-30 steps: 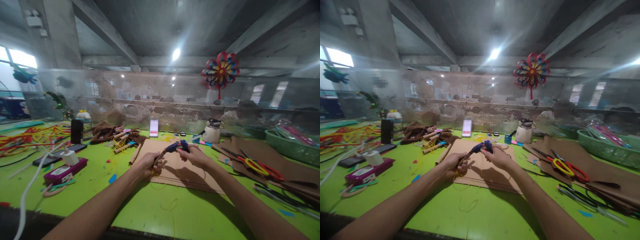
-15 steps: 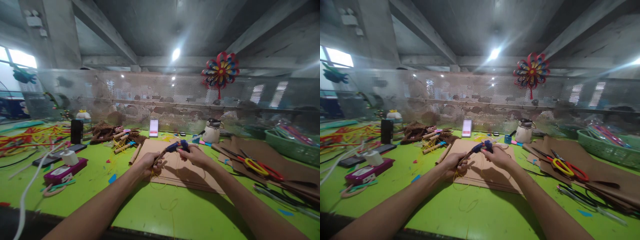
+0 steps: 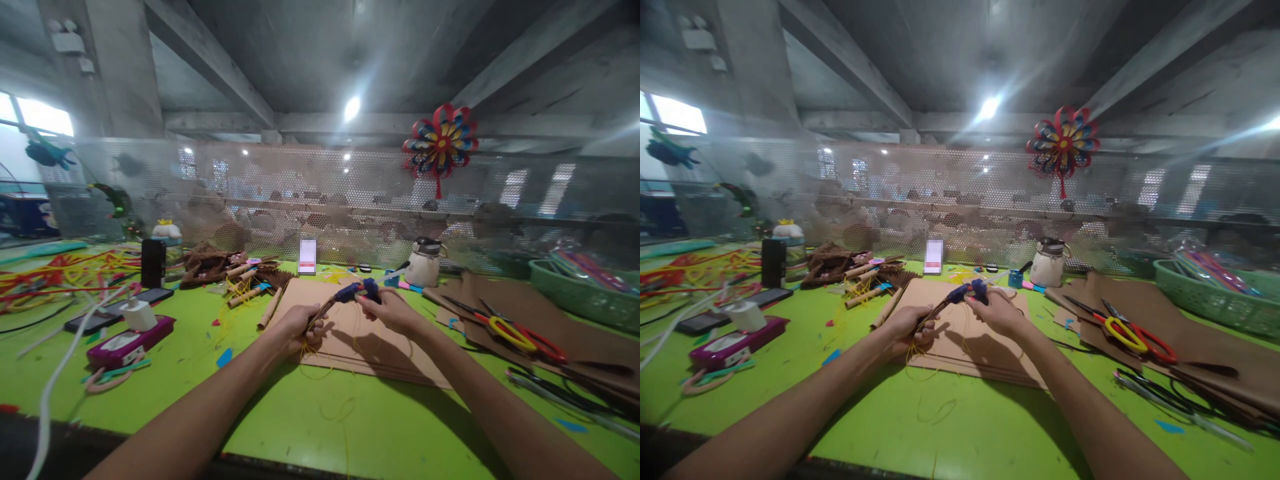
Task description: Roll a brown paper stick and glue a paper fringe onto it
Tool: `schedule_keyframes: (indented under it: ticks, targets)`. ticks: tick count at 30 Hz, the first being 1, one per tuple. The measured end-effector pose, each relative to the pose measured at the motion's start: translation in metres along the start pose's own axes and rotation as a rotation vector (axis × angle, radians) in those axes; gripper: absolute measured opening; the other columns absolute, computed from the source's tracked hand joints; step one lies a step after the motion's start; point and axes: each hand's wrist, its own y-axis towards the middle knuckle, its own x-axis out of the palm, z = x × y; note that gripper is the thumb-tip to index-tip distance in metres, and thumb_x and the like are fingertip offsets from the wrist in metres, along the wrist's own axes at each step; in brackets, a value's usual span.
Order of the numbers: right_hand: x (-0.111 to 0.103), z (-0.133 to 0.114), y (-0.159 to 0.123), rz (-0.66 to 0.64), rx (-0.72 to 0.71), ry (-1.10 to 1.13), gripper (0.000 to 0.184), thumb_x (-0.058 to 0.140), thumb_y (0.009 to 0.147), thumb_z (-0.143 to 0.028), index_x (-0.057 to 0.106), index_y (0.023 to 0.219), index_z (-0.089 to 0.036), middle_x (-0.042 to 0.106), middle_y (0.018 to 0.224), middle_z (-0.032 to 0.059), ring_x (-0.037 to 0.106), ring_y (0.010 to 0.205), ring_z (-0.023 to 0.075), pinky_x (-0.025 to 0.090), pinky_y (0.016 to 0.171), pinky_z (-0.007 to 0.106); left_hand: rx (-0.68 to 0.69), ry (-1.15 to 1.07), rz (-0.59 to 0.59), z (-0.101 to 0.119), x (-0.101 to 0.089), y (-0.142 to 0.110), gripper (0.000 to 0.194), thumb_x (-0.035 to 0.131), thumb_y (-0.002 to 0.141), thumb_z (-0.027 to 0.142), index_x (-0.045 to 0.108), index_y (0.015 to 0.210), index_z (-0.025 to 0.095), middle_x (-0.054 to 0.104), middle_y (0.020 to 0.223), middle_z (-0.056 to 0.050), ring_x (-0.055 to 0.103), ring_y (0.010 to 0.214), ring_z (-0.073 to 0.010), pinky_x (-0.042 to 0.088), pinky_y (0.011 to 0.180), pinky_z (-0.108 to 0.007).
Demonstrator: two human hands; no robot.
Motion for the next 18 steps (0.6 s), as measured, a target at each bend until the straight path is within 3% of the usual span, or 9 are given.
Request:
schedule_keyframes:
  ticks: [4, 18]
  targets:
    - [0.0, -0.0004, 0.0, 0.0, 0.006, -0.03, 0.038, 0.045, 0.081, -0.045, 0.055, 0.061, -0.014, 0.06, 0.057, 0.0056, 0.054, 0.054, 0.0139, 0.039, 0.053, 0.025, -0.004, 0.006, -0.048, -0.0009, -0.0017, 0.0016, 0.023, 0.033, 0.089, 0.028, 0.042, 0.074, 0.015, 0.034, 0.047, 0.007, 0.026, 0.031, -0.0034, 0.019, 0.034, -0.015]
    - [0.0, -0.0055, -0.0025, -0.035, 0.029, 0.065, 0.036, 0.046, 0.08, -0.043, 0.054, 0.061, -0.014, 0.058, 0.056, 0.0051, 0.053, 0.051, 0.0126, 0.039, 0.05, 0.023, 0.019, 0.034, -0.014, -0.001, 0.0006, 0.0001, 0.023, 0.033, 0.089, 0.027, 0.043, 0.073, 0.014, 0.032, 0.049, 0.007, 0.025, 0.032, -0.0022, 0.017, 0.035, -0.015]
